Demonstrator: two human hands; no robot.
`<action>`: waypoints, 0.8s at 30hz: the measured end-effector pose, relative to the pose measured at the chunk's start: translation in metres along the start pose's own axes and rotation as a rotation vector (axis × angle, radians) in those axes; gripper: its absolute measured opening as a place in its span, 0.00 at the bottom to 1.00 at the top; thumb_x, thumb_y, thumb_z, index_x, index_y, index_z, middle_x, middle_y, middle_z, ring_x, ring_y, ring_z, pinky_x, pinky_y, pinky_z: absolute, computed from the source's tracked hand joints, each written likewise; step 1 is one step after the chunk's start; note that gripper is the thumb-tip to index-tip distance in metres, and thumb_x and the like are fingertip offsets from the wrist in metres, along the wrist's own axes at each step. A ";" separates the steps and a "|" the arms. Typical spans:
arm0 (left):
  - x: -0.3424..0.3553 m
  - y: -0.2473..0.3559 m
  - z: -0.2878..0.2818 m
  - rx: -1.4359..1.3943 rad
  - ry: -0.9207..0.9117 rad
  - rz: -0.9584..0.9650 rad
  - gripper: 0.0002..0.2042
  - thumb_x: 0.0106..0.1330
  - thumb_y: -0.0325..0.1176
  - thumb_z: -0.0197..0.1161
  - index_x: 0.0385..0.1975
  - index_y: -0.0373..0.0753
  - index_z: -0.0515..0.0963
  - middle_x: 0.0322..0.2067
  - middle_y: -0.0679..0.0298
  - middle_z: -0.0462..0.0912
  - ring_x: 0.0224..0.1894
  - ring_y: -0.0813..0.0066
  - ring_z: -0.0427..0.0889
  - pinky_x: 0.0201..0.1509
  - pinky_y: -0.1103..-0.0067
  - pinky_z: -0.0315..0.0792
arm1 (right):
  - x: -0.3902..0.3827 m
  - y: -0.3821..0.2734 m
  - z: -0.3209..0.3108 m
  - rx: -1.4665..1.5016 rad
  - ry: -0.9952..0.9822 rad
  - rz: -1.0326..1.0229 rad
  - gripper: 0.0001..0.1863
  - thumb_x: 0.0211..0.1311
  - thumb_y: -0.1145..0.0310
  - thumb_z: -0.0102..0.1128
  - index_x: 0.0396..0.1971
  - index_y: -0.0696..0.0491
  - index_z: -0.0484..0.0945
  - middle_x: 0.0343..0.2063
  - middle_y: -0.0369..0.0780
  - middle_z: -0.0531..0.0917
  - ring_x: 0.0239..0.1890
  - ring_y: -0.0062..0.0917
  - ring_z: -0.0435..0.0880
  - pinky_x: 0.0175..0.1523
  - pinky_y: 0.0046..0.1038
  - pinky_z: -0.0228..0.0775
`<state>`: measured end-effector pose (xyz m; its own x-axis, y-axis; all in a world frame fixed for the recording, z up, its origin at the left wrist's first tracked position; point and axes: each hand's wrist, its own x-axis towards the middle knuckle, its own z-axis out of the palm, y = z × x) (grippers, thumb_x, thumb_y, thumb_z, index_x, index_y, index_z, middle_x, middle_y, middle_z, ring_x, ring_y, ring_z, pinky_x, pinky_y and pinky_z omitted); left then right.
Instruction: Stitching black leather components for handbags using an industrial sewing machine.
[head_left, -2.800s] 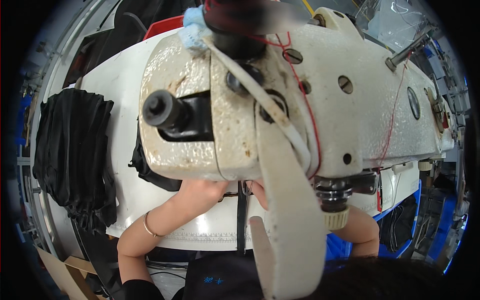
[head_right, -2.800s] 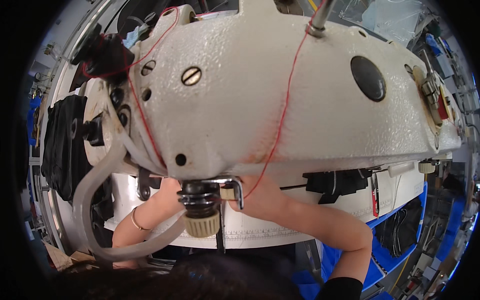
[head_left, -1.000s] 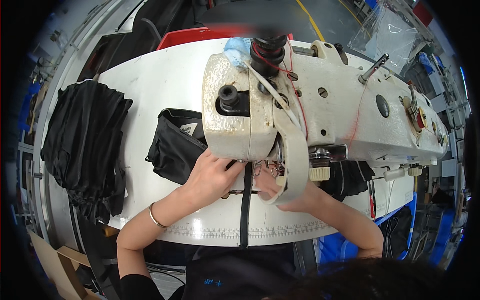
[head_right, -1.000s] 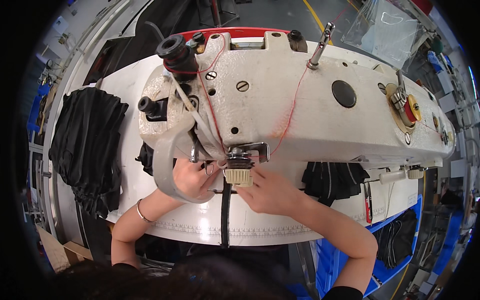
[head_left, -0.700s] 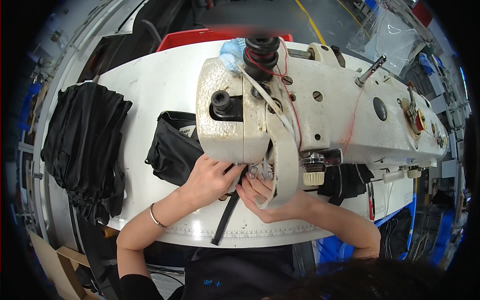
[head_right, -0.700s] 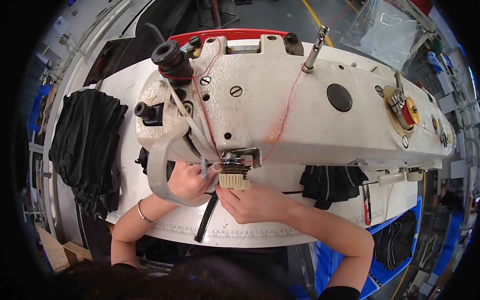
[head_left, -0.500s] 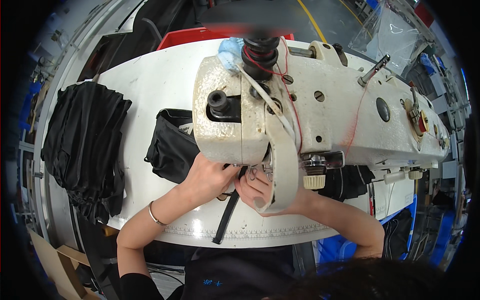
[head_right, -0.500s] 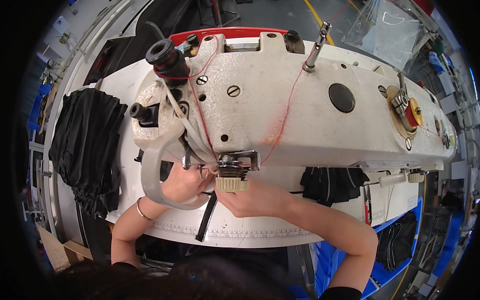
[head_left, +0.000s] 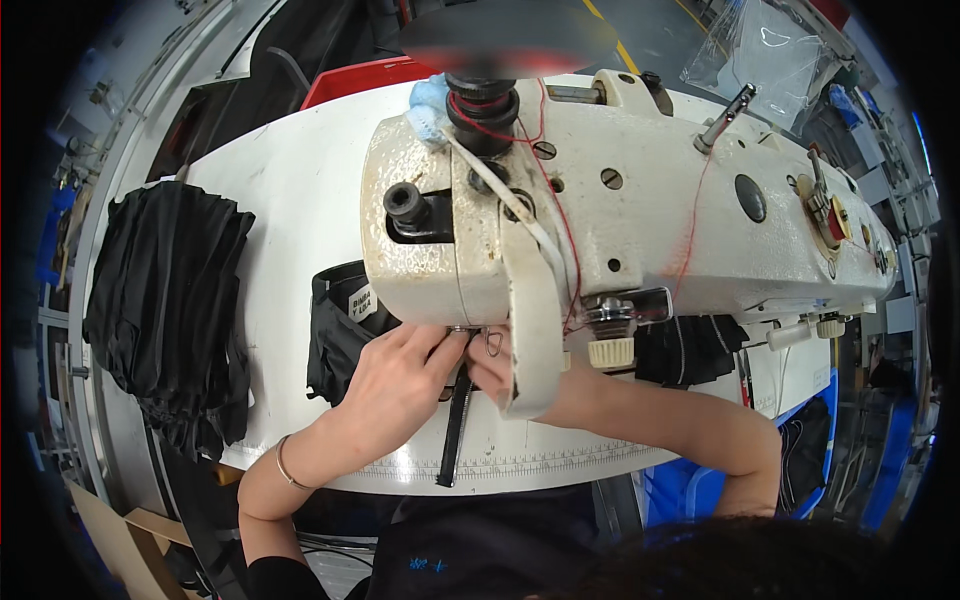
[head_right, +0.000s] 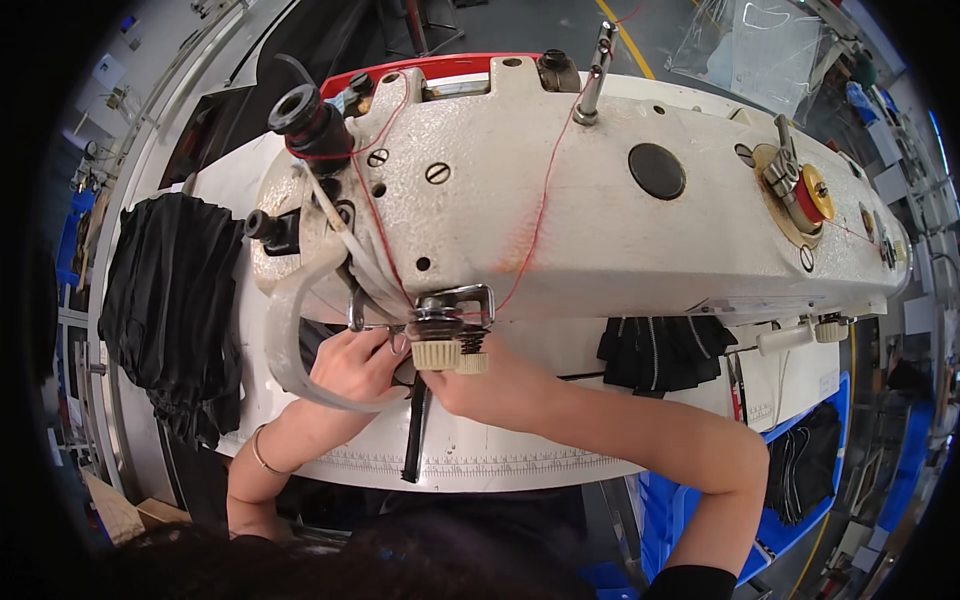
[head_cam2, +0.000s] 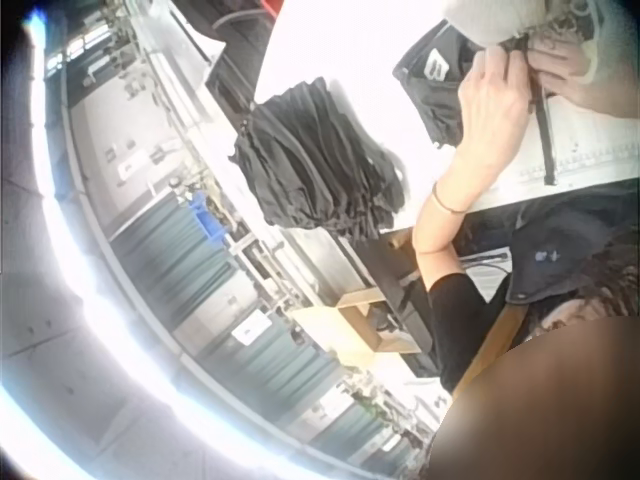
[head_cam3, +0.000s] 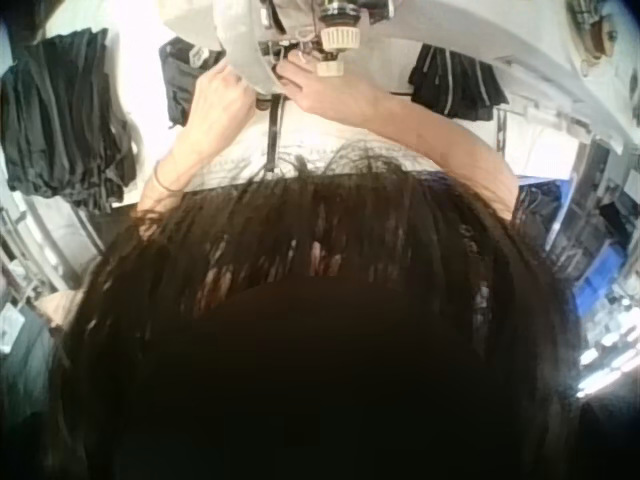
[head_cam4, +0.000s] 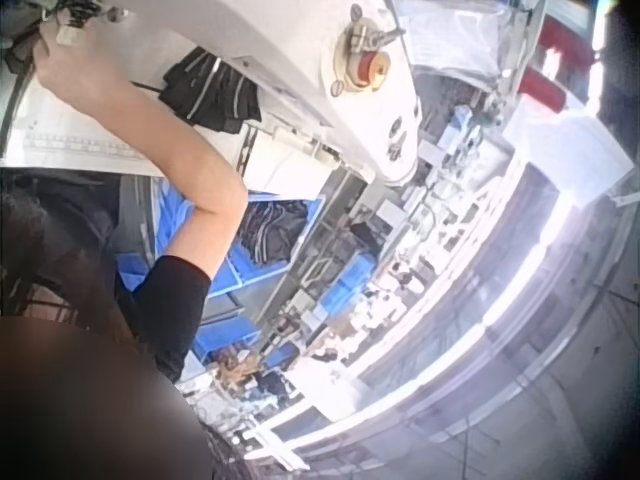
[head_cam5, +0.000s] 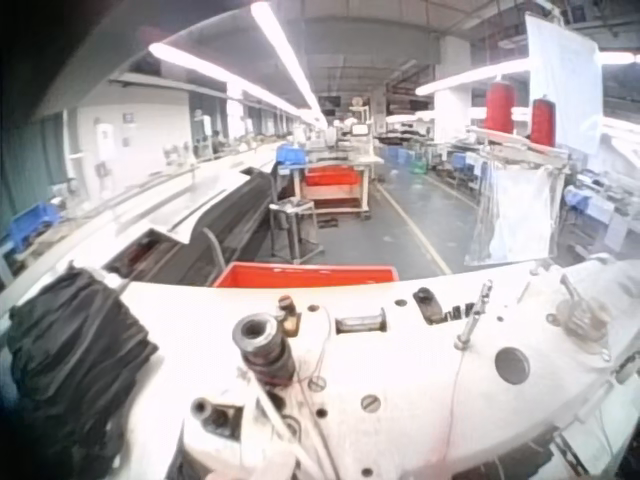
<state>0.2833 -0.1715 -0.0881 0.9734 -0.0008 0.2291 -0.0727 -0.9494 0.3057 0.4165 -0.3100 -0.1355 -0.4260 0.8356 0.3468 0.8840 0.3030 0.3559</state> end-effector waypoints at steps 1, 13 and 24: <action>0.000 -0.002 0.003 -0.018 0.004 -0.004 0.14 0.42 0.21 0.59 0.33 0.32 0.77 0.30 0.60 0.73 0.37 0.63 0.74 0.38 0.72 0.71 | -0.003 -0.005 0.004 0.308 0.133 0.239 0.08 0.44 0.69 0.57 0.25 0.55 0.77 0.27 0.39 0.77 0.34 0.29 0.77 0.37 0.33 0.70; -0.008 -0.025 0.021 -0.150 0.160 0.132 0.14 0.42 0.18 0.61 0.33 0.33 0.81 0.32 0.57 0.81 0.36 0.60 0.81 0.40 0.69 0.75 | -0.035 -0.019 -0.005 0.369 0.071 0.190 0.04 0.47 0.71 0.57 0.24 0.54 0.74 0.24 0.35 0.73 0.30 0.26 0.77 0.43 0.31 0.70; -0.022 -0.011 0.042 0.002 0.104 0.259 0.15 0.44 0.26 0.59 0.34 0.32 0.80 0.38 0.59 0.77 0.41 0.65 0.75 0.42 0.72 0.73 | -0.038 -0.028 -0.003 0.595 0.104 0.331 0.05 0.50 0.70 0.59 0.25 0.56 0.75 0.23 0.38 0.73 0.28 0.29 0.74 0.28 0.30 0.67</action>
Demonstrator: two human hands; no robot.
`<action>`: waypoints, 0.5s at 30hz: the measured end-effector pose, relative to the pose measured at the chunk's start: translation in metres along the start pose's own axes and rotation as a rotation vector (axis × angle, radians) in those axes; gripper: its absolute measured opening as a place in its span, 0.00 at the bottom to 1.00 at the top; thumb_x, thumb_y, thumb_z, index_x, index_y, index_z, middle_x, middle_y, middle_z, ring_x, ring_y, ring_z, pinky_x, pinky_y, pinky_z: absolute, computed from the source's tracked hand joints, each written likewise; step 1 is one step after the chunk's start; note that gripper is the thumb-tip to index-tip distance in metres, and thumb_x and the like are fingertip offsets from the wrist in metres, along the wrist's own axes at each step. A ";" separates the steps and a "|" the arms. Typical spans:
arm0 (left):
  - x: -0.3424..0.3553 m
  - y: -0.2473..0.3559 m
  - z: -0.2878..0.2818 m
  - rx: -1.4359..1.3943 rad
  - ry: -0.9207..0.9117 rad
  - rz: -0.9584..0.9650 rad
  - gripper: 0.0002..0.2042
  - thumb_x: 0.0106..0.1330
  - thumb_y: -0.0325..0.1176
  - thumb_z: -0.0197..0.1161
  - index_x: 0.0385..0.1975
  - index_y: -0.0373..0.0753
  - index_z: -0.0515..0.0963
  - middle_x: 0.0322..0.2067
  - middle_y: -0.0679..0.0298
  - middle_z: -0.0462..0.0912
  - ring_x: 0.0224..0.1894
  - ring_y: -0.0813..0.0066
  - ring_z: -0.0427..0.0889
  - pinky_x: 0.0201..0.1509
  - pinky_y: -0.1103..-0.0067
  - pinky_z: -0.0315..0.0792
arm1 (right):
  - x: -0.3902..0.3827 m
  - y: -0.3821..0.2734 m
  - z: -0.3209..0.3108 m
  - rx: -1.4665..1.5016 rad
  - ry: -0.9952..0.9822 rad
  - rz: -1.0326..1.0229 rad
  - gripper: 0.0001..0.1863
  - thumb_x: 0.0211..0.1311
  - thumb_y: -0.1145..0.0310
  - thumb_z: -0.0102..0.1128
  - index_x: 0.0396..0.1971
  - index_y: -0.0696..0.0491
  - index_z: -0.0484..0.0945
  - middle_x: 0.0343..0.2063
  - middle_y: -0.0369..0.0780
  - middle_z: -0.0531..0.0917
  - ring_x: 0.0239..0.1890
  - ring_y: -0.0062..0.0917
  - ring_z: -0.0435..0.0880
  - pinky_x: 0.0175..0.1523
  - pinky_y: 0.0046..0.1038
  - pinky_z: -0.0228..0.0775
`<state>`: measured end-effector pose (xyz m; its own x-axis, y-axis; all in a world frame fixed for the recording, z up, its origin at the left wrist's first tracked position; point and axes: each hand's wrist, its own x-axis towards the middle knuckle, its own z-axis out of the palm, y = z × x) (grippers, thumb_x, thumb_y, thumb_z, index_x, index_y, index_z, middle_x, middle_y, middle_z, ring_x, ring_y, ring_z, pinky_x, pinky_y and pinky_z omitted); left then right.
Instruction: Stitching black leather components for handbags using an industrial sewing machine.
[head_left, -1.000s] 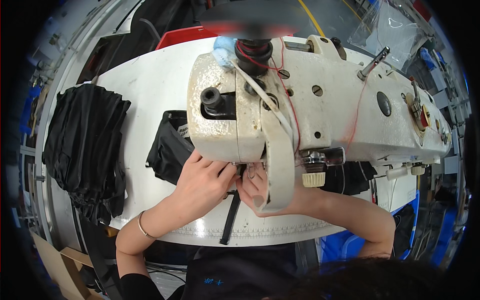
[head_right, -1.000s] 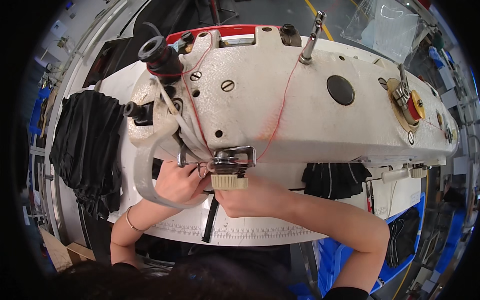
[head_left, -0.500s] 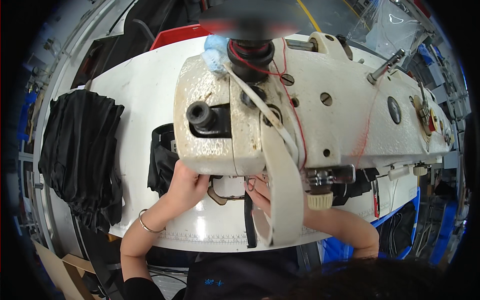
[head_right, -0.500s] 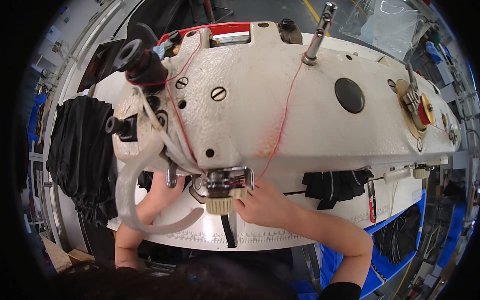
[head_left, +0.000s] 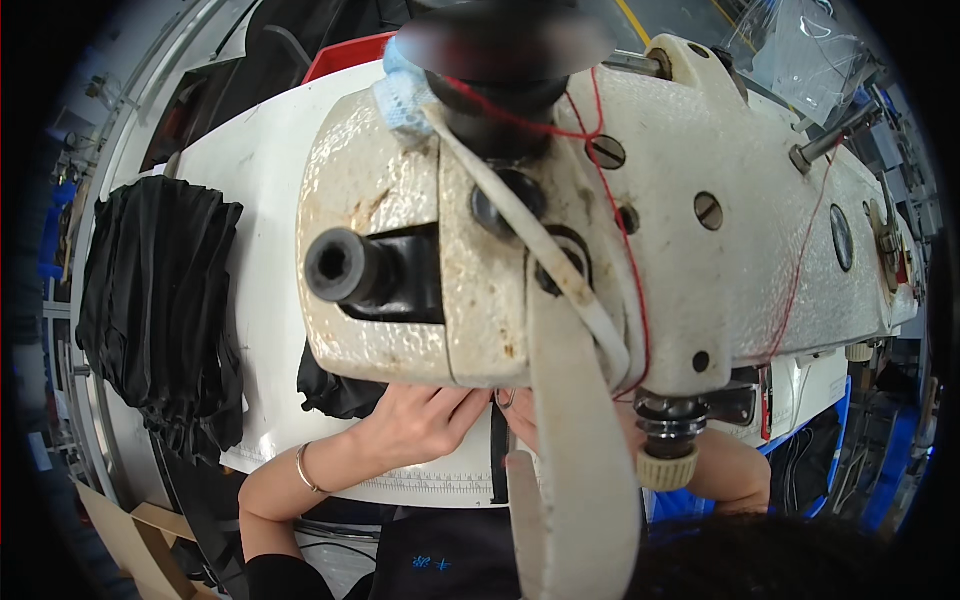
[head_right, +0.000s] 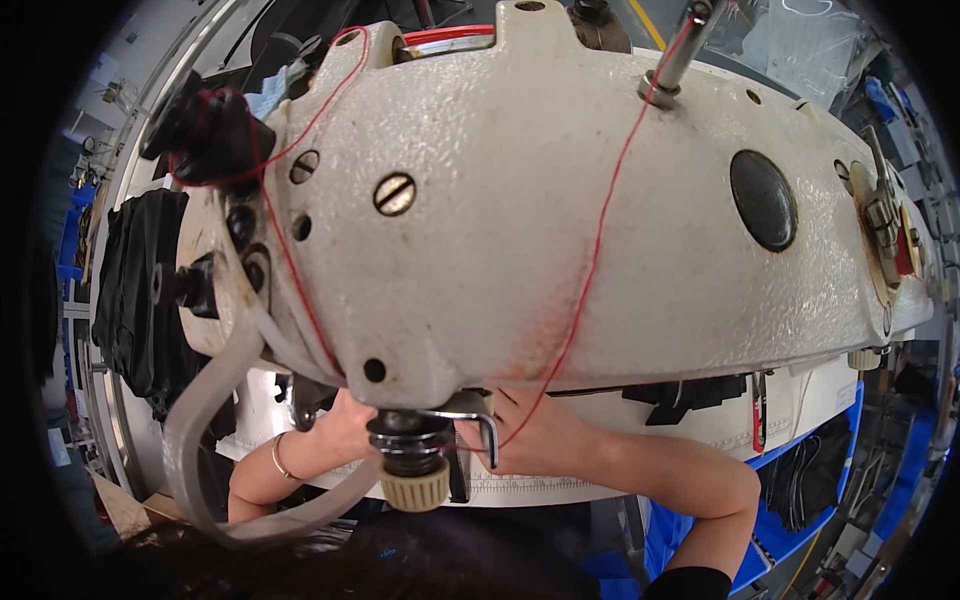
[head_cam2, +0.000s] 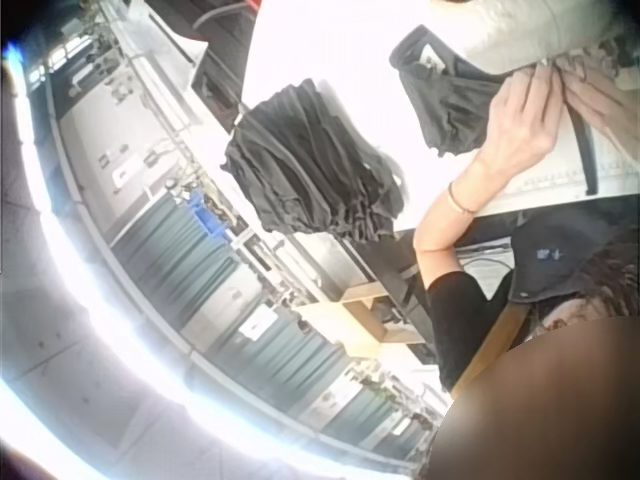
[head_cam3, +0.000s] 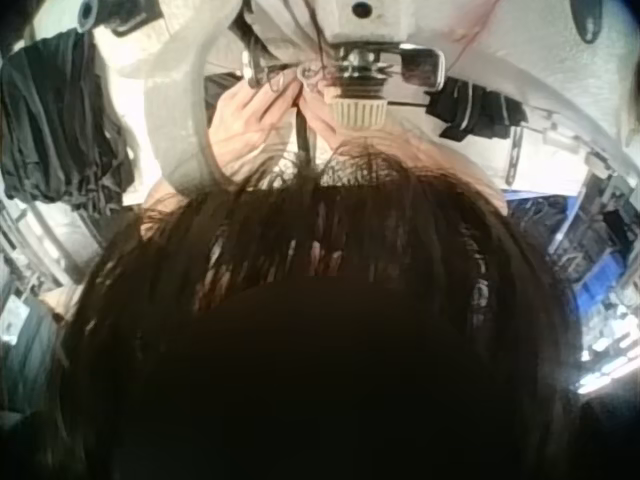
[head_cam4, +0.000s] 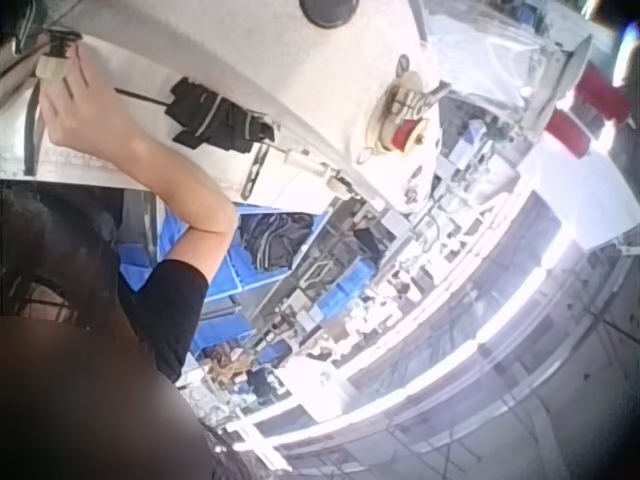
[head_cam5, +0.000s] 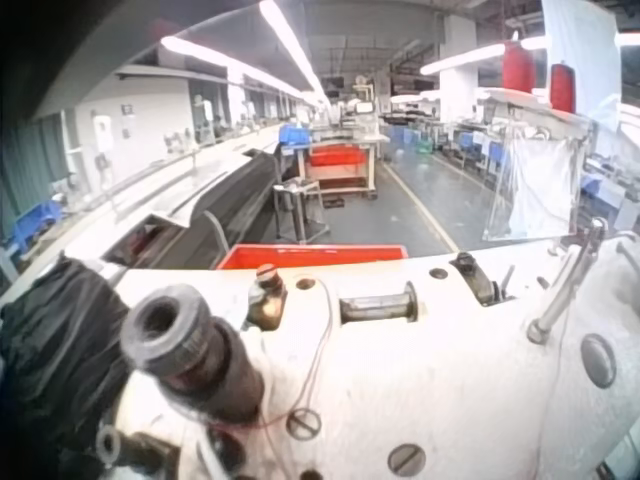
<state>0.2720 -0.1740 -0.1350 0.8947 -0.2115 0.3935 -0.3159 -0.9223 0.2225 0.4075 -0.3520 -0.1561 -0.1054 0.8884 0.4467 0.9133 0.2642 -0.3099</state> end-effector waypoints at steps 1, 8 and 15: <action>-0.001 0.000 0.001 0.006 -0.006 0.019 0.15 0.44 0.26 0.59 0.34 0.32 0.80 0.38 0.59 0.77 0.41 0.64 0.75 0.42 0.72 0.73 | -0.001 0.000 0.001 0.001 0.033 -0.019 0.05 0.50 0.70 0.59 0.25 0.55 0.75 0.22 0.38 0.73 0.27 0.29 0.74 0.28 0.30 0.67; -0.002 -0.004 0.004 -0.068 -0.044 -0.045 0.15 0.45 0.26 0.61 0.36 0.34 0.81 0.38 0.56 0.77 0.41 0.61 0.77 0.45 0.71 0.73 | -0.008 -0.001 0.003 0.082 -0.143 0.061 0.07 0.50 0.71 0.59 0.30 0.54 0.77 0.24 0.40 0.76 0.28 0.29 0.76 0.30 0.30 0.68; 0.027 -0.037 0.003 -0.147 0.083 -0.110 0.12 0.42 0.20 0.60 0.30 0.32 0.79 0.28 0.53 0.78 0.33 0.55 0.79 0.37 0.66 0.73 | 0.005 0.020 0.011 -0.026 0.167 0.081 0.09 0.47 0.71 0.60 0.32 0.55 0.78 0.25 0.41 0.78 0.29 0.28 0.77 0.33 0.31 0.69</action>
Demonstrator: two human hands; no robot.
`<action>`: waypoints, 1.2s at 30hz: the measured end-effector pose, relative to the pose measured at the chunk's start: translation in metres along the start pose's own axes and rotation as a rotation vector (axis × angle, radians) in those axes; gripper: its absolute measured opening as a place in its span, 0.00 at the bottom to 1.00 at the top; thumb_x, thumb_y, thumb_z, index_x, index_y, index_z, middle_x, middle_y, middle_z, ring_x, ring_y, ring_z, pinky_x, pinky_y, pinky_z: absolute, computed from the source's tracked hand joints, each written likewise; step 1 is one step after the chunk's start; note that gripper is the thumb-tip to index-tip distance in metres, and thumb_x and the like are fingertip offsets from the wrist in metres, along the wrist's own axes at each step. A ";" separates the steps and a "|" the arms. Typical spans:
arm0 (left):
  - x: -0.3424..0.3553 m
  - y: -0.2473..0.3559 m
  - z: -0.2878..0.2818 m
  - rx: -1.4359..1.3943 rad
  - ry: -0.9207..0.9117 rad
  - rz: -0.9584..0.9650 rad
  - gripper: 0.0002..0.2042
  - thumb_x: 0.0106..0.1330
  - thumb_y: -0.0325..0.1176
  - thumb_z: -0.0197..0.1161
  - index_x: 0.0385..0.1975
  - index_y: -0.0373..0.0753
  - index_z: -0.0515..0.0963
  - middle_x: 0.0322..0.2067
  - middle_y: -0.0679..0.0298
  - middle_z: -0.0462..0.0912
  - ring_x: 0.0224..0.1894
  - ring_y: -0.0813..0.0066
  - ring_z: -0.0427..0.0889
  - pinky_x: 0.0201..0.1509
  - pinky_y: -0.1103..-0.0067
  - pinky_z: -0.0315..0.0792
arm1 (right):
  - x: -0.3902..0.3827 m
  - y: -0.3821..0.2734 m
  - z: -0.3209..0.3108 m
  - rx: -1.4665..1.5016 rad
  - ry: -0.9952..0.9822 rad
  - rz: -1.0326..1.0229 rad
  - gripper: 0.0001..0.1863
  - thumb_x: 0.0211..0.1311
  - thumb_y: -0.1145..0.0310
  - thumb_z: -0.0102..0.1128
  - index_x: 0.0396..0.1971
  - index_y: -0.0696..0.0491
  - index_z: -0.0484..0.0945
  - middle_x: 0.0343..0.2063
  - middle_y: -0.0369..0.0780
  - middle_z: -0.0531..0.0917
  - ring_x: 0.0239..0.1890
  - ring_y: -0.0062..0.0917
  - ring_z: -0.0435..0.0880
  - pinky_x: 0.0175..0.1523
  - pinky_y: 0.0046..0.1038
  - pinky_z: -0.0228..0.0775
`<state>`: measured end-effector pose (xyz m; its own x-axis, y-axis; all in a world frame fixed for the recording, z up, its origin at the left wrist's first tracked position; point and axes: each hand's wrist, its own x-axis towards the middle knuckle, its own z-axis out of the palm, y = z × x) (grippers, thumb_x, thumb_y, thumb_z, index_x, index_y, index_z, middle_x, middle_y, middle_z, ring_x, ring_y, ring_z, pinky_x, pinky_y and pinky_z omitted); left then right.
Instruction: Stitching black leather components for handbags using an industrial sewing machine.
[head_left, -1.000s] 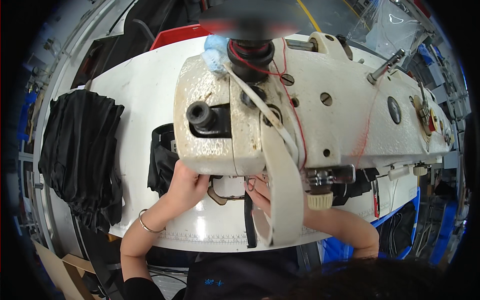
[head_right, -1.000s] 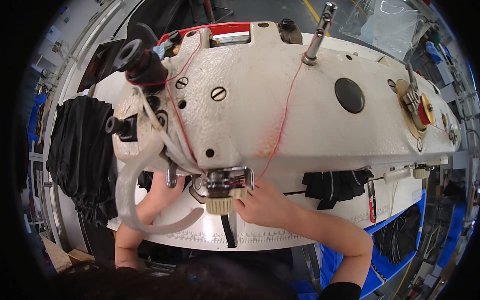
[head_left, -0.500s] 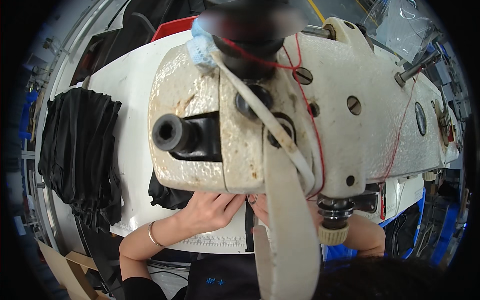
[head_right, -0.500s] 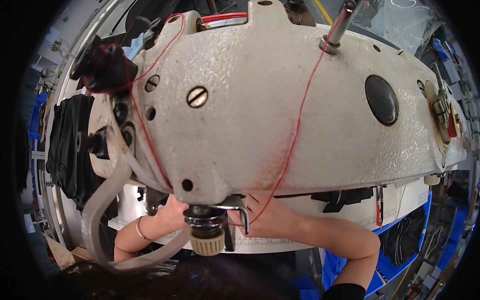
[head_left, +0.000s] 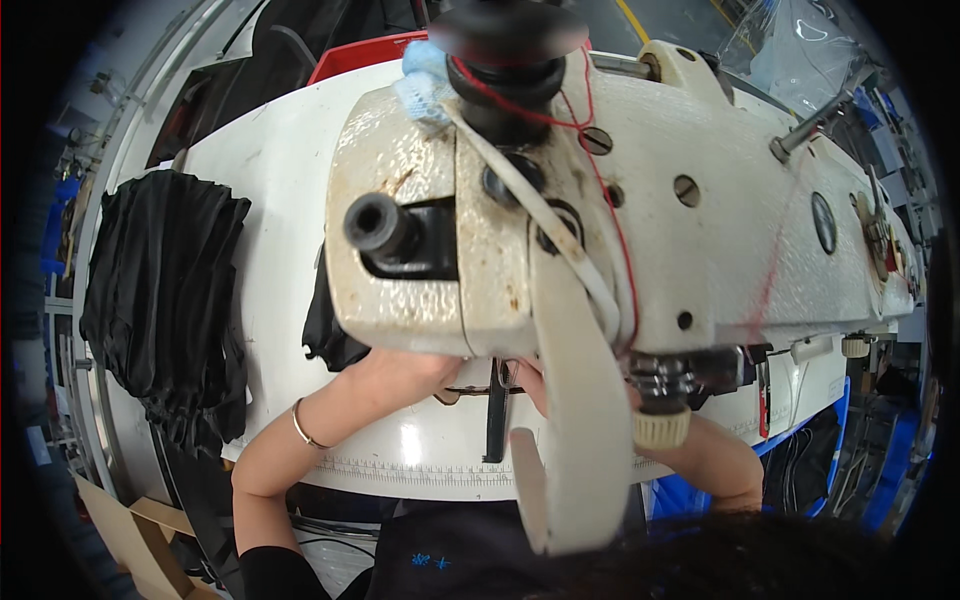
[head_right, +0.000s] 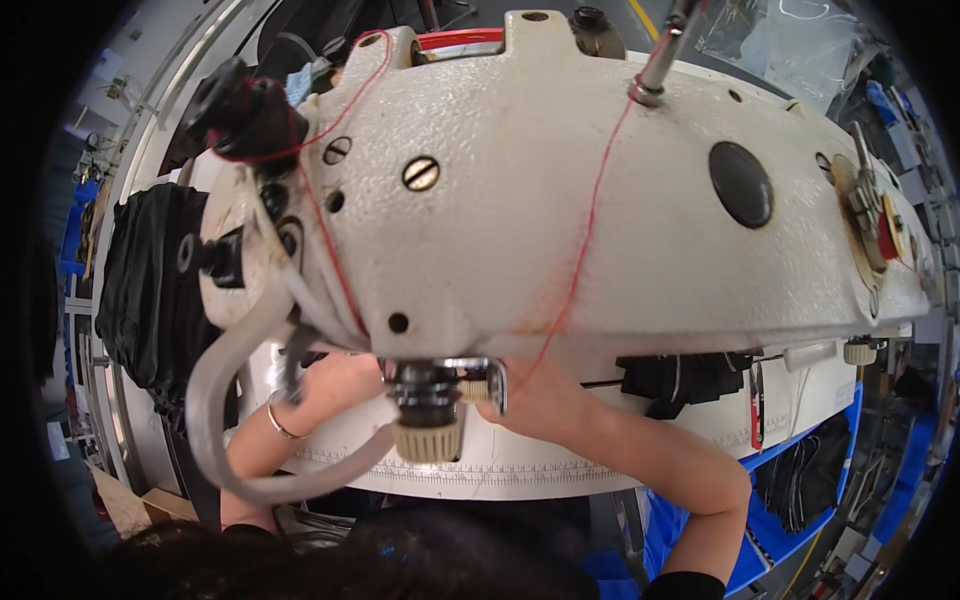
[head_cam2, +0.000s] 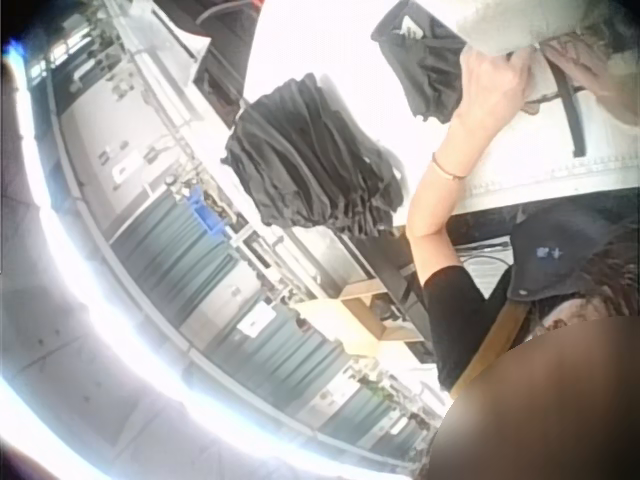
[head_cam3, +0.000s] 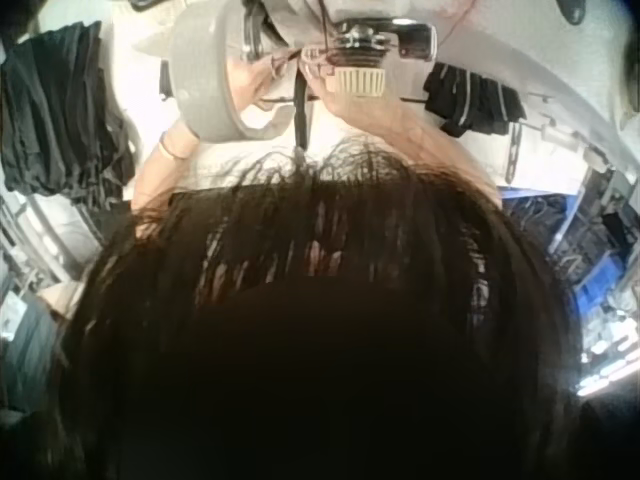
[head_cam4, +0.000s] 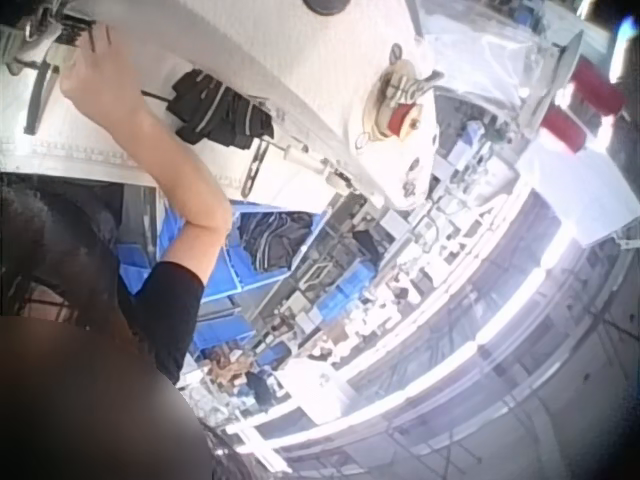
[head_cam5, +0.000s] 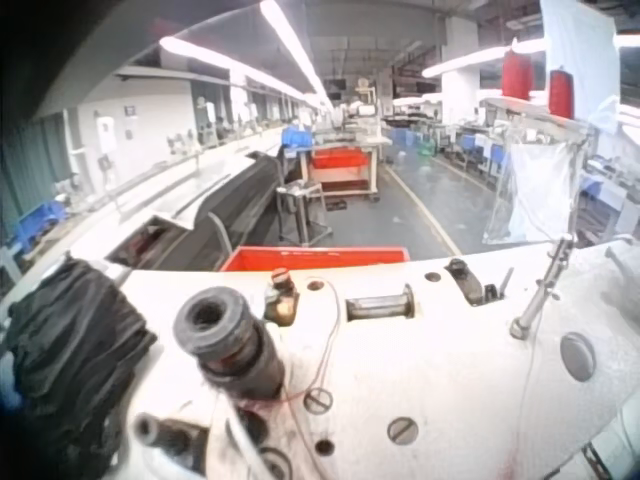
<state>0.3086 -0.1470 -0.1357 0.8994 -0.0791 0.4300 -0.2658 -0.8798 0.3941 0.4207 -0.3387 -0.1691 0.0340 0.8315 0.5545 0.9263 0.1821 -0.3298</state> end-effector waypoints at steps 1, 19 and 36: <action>0.001 0.003 -0.009 0.033 -0.080 -0.044 0.11 0.42 0.20 0.60 0.28 0.33 0.79 0.26 0.54 0.78 0.31 0.56 0.79 0.35 0.67 0.73 | 0.002 0.000 -0.003 -0.076 -0.013 -0.031 0.11 0.45 0.70 0.60 0.32 0.55 0.78 0.25 0.41 0.78 0.31 0.29 0.78 0.35 0.32 0.70; -0.086 0.117 -0.007 0.526 0.180 0.236 0.07 0.47 0.26 0.57 0.27 0.37 0.79 0.25 0.66 0.72 0.31 0.76 0.73 0.44 0.79 0.70 | -0.019 -0.074 -0.037 -0.114 0.084 -0.219 0.14 0.49 0.73 0.59 0.36 0.63 0.79 0.36 0.42 0.79 0.40 0.29 0.79 0.38 0.26 0.72; -0.035 0.030 -0.087 0.083 0.335 -0.418 0.09 0.57 0.16 0.52 0.34 0.30 0.78 0.31 0.57 0.81 0.31 0.71 0.78 0.35 0.82 0.70 | -0.030 -0.070 -0.041 -0.145 -0.195 -0.264 0.12 0.44 0.74 0.60 0.31 0.62 0.78 0.34 0.41 0.78 0.41 0.30 0.77 0.45 0.27 0.71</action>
<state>0.2392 -0.1296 -0.0684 0.7592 0.4275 0.4908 0.1318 -0.8394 0.5273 0.3700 -0.3980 -0.1313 -0.2727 0.8528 0.4454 0.9378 0.3390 -0.0750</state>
